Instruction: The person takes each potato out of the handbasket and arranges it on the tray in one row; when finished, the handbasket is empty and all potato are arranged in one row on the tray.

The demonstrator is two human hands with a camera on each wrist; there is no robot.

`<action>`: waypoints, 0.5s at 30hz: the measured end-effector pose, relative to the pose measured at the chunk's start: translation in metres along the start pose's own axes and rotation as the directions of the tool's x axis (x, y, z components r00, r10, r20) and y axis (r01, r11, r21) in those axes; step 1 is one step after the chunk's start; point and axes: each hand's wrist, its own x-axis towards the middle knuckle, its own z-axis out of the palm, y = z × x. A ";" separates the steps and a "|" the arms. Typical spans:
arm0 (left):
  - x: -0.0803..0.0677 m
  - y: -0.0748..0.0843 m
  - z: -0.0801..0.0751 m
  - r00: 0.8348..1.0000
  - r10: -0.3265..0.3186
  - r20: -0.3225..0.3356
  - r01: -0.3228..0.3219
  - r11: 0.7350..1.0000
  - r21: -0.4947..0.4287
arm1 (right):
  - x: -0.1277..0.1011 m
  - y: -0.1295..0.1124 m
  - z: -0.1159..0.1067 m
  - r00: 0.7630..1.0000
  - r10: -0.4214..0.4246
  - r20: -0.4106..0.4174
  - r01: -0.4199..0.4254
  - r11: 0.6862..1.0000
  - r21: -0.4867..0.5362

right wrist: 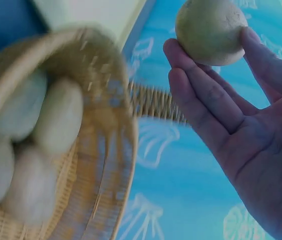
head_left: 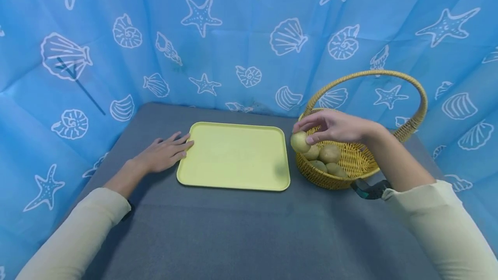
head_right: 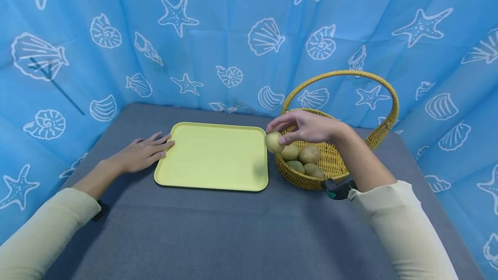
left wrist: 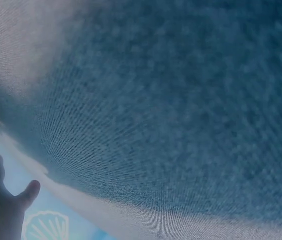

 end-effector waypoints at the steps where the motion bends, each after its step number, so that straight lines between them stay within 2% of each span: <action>1: 0.000 0.000 0.000 1.000 0.001 -0.001 -0.001 1.000 -0.001 | 0.007 -0.003 0.003 1.000 -0.003 0.004 0.003 1.000 0.003; 4: 0.000 0.000 -0.001 1.000 -0.003 0.001 0.003 1.000 -0.004 | 0.028 -0.012 0.011 0.999 -0.022 0.028 0.022 1.000 0.016; 8: 0.000 -0.001 -0.002 1.000 -0.010 0.009 0.010 1.000 0.001 | 0.056 -0.021 0.026 0.997 -0.050 0.060 0.045 0.995 0.091; 15: -0.001 0.001 -0.001 1.000 -0.009 0.010 0.008 1.000 0.004 | 0.098 -0.026 0.058 0.998 -0.065 0.009 0.064 0.989 0.135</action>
